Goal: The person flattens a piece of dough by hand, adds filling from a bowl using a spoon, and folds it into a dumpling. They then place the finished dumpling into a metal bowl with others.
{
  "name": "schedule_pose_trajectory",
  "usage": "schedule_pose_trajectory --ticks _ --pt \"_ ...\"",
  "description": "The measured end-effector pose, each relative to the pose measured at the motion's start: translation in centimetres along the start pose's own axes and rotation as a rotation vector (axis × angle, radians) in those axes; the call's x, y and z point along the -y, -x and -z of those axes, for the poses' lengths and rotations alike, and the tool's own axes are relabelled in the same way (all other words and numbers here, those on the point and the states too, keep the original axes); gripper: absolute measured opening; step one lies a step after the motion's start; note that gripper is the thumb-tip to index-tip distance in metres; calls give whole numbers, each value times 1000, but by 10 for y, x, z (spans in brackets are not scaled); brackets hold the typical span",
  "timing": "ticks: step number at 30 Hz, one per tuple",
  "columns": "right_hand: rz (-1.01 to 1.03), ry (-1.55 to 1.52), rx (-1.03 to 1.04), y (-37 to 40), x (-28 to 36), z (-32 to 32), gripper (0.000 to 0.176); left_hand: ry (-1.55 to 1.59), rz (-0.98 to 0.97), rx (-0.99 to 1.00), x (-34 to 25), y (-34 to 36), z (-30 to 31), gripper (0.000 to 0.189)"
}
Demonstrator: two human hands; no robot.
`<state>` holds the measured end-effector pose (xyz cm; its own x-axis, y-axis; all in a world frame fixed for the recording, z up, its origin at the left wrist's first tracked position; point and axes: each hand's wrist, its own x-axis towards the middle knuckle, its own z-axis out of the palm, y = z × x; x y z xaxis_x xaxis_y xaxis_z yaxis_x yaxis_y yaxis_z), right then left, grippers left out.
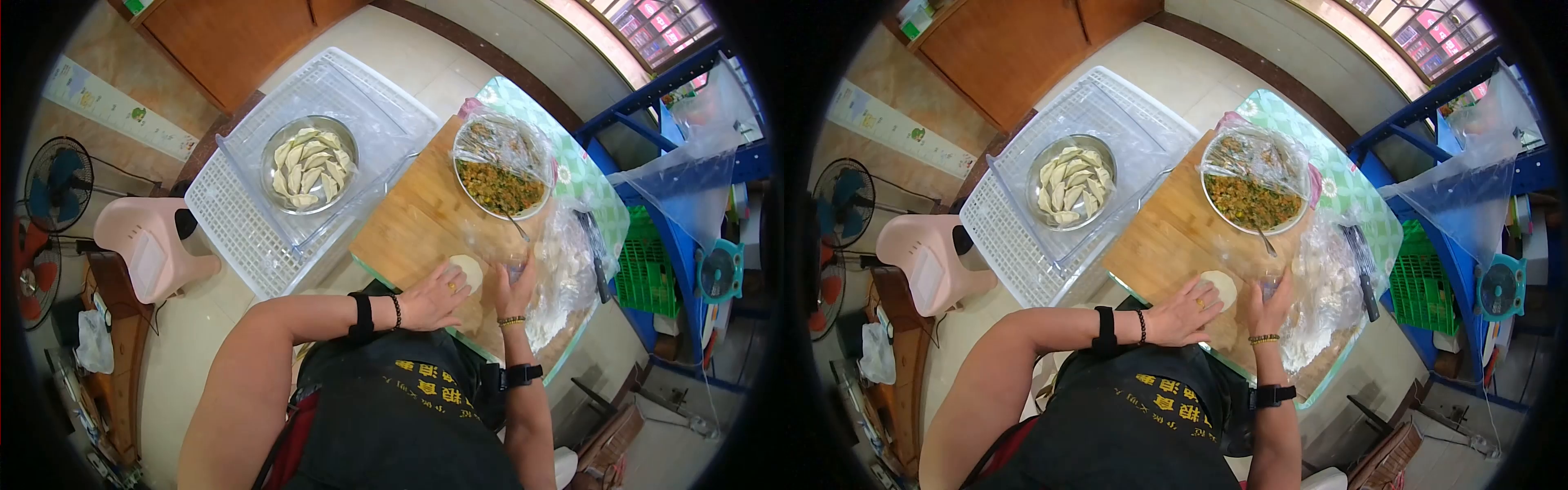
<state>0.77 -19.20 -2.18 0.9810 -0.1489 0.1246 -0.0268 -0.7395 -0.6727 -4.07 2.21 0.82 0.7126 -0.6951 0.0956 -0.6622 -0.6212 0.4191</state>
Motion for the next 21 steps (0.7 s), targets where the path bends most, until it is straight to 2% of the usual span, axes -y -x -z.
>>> schedule_pose_trajectory --ticks 2,4,5,6,7,8,9,11,13,14,16,19,21 --pt "62 40 42 11 8 12 71 -33 -37 -26 0 0 -8 61" --pt "122 79 87 25 21 20 69 0 -157 -62 -3 2 -19 61" --pt "236 101 118 31 29 23 69 5 -160 -61 -5 4 -23 61" --pt "351 121 148 38 35 22 68 19 -190 6 -7 6 -24 61" --pt "350 122 147 46 39 18 68 31 -221 72 -9 6 -19 60" --pt "372 192 189 53 44 13 69 62 -189 247 -11 5 -14 57" --pt "396 263 225 55 47 9 70 53 -194 240 -9 5 -14 57" --pt "357 362 166 51 39 1 71 105 -198 174 -6 10 -17 56" --pt "177 317 114 42 30 -3 73 116 -206 147 -8 10 -15 57" --pt "180 316 98 34 24 -4 73 117 -207 123 -9 9 -13 58" --pt "48 228 11 18 12 -6 74 112 -212 94 -8 8 -11 59" --pt "50 129 -12 11 3 -7 73 127 -176 125 -10 5 -7 59" --pt "52 90 -16 12 2 -2 73 119 -162 75 -11 6 -7 57"
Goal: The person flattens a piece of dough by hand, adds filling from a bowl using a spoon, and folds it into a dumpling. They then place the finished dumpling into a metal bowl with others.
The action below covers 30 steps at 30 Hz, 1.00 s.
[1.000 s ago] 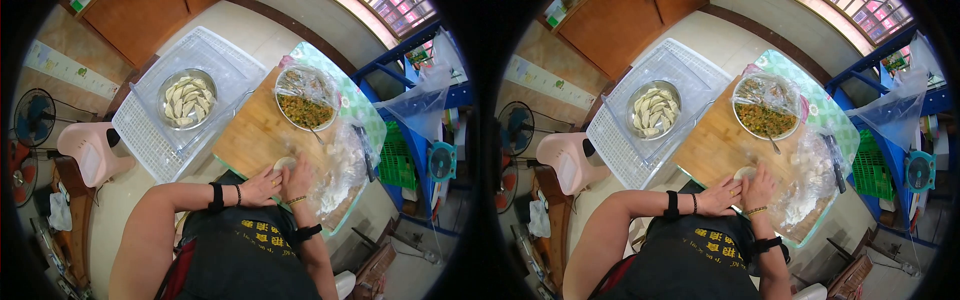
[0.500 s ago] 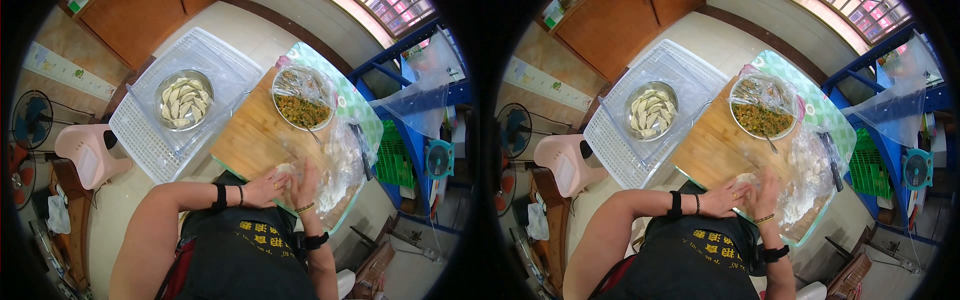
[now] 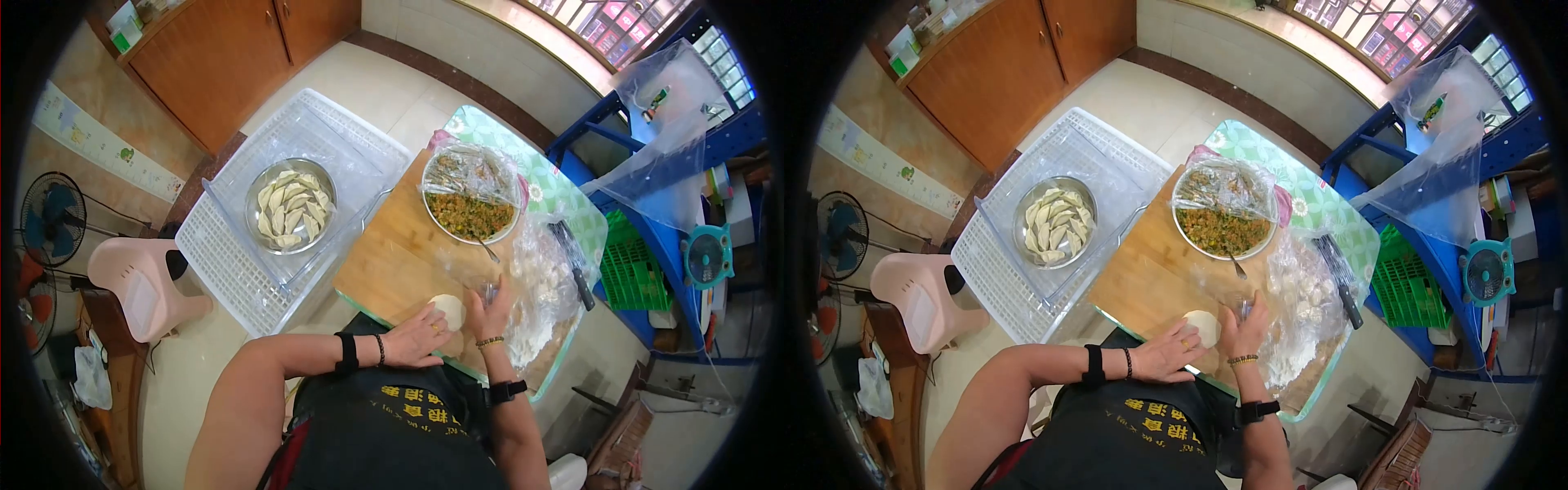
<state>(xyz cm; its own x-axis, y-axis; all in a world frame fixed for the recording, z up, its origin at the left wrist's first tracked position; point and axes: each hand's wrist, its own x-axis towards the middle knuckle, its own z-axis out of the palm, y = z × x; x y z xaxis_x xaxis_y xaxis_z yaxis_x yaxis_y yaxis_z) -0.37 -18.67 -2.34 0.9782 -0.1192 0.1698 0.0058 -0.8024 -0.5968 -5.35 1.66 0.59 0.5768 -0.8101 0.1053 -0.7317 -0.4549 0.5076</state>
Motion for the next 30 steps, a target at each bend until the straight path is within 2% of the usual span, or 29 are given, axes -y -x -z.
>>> schedule_pose_trajectory --ticks 2,4,5,7,8,10,12,14,15,17,18,20,21,23,26,27,28,30 --pt "0 -40 0 5 3 3 72 -57 30 -3 -2 3 4 57" --pt "300 45 64 15 19 13 70 -43 16 2 -3 6 4 57" --pt "298 45 66 24 29 12 70 -54 11 48 -2 8 2 57" --pt "355 227 271 40 48 6 66 -55 7 99 -3 12 1 58" --pt "350 225 279 40 47 4 66 -48 0 84 -2 15 1 58" --pt "183 282 215 33 49 -2 65 -38 0 70 -2 18 2 58" --pt "186 257 135 17 45 -3 66 -3 11 26 -3 15 2 57" --pt "81 48 56 6 24 -10 70 25 21 72 -3 11 8 56" --pt "80 55 60 1 19 -9 70 37 72 92 -4 9 9 55" --pt "-93 -186 0 0 10 -9 72 43 143 92 -6 11 12 54" --pt "-94 -183 3 2 10 -7 72 47 144 91 -7 13 11 54" --pt "137 -73 83 10 11 1 74 5 126 22 -6 17 10 55" --pt "134 -69 83 16 22 5 74 9 124 23 -6 19 9 55" --pt "381 170 228 31 55 8 73 -53 84 54 -5 22 8 56" --pt "299 270 211 30 63 -9 74 -77 110 82 -5 28 9 57" --pt "207 247 191 21 57 -14 75 -75 116 87 -7 31 9 57" --pt "207 245 189 13 48 -19 75 -59 106 58 -6 30 11 56" --pt "96 154 75 -4 31 -23 73 -51 95 21 -4 27 13 56"
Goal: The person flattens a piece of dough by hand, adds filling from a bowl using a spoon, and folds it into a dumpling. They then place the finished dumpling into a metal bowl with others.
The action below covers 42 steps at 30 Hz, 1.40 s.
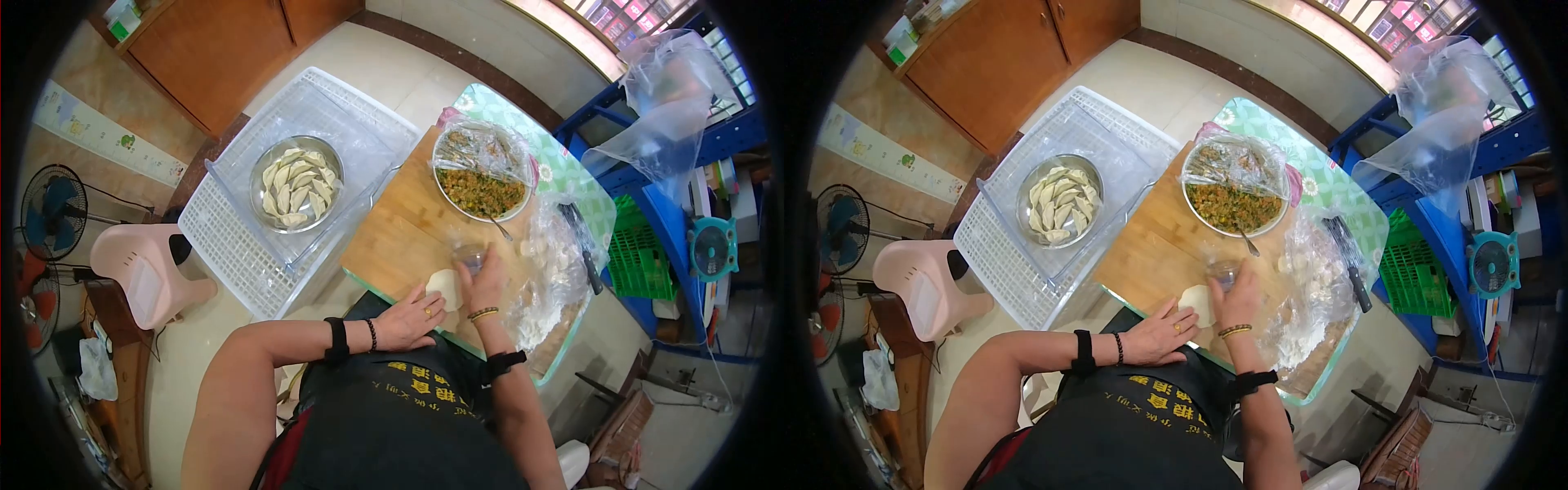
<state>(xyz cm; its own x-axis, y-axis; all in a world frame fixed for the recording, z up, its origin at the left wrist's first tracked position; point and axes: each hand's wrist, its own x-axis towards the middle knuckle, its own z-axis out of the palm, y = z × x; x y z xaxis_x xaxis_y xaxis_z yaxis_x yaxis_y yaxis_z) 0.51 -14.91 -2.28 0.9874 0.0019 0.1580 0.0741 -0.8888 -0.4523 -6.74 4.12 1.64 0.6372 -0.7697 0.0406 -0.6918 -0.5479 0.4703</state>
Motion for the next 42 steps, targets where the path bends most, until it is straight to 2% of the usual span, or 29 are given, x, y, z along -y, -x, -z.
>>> schedule_pose_trajectory --ticks 1,2,3,4,6,7,9,10,13,15,16,17,18,19,22,24,25,27,28,31,33,34,37,39,42 --pt "9 -2 -4 -6 -6 2 73 7 6 36 1 -3 0 56" --pt "-59 -143 -45 -8 -11 4 72 17 14 75 2 -2 0 56" --pt "-131 -282 -81 -8 -11 6 70 17 19 75 1 0 1 56" --pt "-130 -282 -78 -5 -10 9 70 44 53 10 1 0 1 56" --pt "47 -192 64 7 -10 20 71 75 80 -52 2 1 -1 56" --pt "42 -189 64 17 -3 24 71 82 88 -35 4 3 -3 57" --pt "295 110 152 35 20 24 72 88 95 -17 8 7 -4 58" --pt "291 107 154 37 26 23 72 77 83 -14 10 9 -4 59" --pt "179 158 113 30 27 15 77 77 95 -3 10 10 -2 60" --pt "9 -103 46 12 0 6 79 77 115 -2 11 7 0 61" --pt "13 -105 42 8 -9 5 79 53 156 -29 10 4 0 62" --pt "-78 -250 15 6 -18 5 78 31 200 -55 10 1 -1 62" --pt "-172 -392 -7 7 -21 8 78 33 204 -55 11 -2 -2 62" --pt "-174 -390 -2 9 -26 13 78 35 159 -47 14 -7 -4 63" --pt "-128 -288 5 22 -29 38 74 32 62 -42 8 -22 -9 63" --pt "75 -202 -17 35 -19 51 72 26 12 -48 2 -28 -9 63" --pt "70 -196 -18 41 -13 56 72 4 -3 0 -4 -28 -9 64" --pt "274 -65 2 51 3 56 71 -18 -23 56 -9 -23 -11 62" --pt "272 -70 5 56 6 48 71 -17 -20 60 -6 -21 -13 62" --pt "252 88 86 60 8 24 72 -37 -46 125 -3 -12 -14 61" --pt "50 89 53 46 -1 21 75 -40 -76 -44 -5 -12 -14 63" --pt "54 91 50 38 -7 21 75 -43 -77 -48 -6 -13 -13 63" --pt "-43 -12 -37 22 -29 18 78 -62 -69 -22 -6 -14 -12 61" --pt "-183 -272 -82 20 -36 18 78 -47 -51 -24 -6 -15 -10 60" --pt "-177 -316 -65 23 -39 27 75 30 72 53 -8 -19 3 53"
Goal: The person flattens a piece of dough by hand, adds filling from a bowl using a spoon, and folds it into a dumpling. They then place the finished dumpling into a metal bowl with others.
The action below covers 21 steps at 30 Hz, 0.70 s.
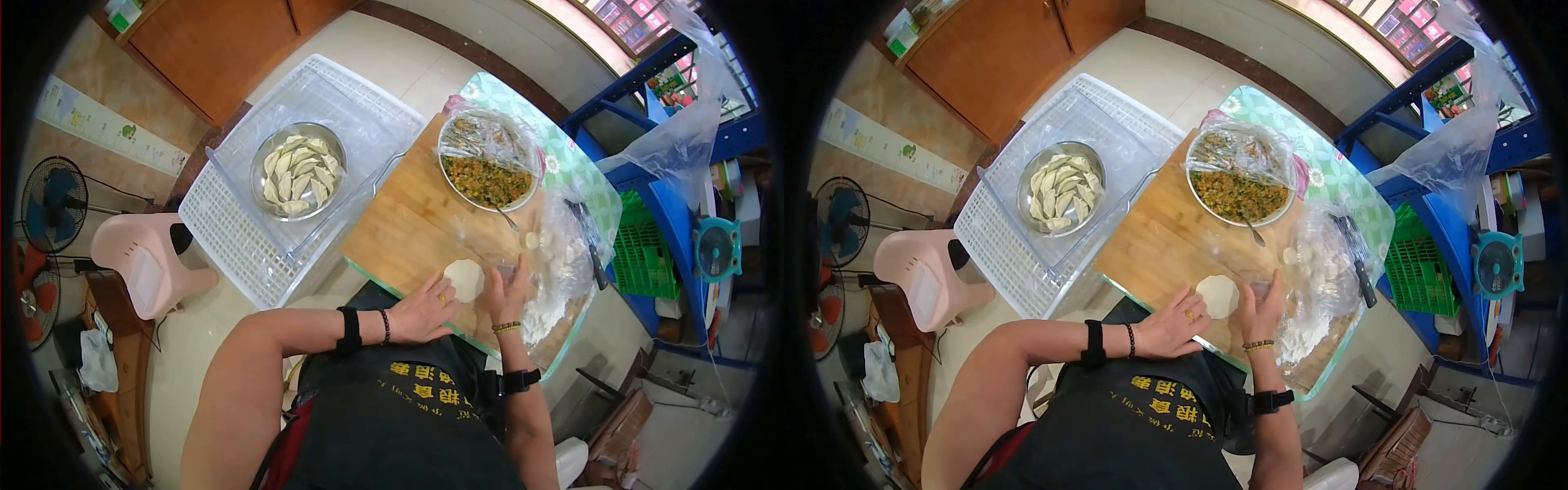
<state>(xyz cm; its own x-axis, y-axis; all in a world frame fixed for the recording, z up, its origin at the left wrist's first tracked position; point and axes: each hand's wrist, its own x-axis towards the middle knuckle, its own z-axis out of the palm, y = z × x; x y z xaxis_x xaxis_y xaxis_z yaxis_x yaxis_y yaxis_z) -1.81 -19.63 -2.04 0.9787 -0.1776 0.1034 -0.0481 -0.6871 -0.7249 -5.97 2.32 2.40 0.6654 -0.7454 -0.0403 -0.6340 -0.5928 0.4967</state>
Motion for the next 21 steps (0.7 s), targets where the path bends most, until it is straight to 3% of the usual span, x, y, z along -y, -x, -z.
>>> schedule_pose_trajectory --ticks 1,3,6,8,11,13,15,17,19,21 --pt "-3 4 0 4 4 3 75 5 -3 1 1 0 -3 53" --pt "289 207 105 16 19 4 72 -50 -53 -125 4 -1 -12 54" --pt "395 465 206 28 45 -12 70 -90 -89 -118 9 1 -22 56" --pt "334 501 209 19 30 -21 75 -73 -84 -129 12 1 -22 56" --pt "288 374 33 -12 15 -20 77 -45 -58 -103 7 -2 -14 57" --pt "88 62 -55 -25 11 -16 77 -37 -18 -72 5 -4 -10 57" --pt "118 48 -15 -22 8 -6 75 -74 -9 -166 0 -4 -13 58" --pt "140 40 19 -12 9 4 73 -91 -44 -124 -3 -2 -15 59" --pt "448 189 116 2 26 3 70 -115 -78 -83 -1 0 -14 59" --pt "513 312 181 18 48 -7 70 -152 -109 -42 2 2 -16 59"
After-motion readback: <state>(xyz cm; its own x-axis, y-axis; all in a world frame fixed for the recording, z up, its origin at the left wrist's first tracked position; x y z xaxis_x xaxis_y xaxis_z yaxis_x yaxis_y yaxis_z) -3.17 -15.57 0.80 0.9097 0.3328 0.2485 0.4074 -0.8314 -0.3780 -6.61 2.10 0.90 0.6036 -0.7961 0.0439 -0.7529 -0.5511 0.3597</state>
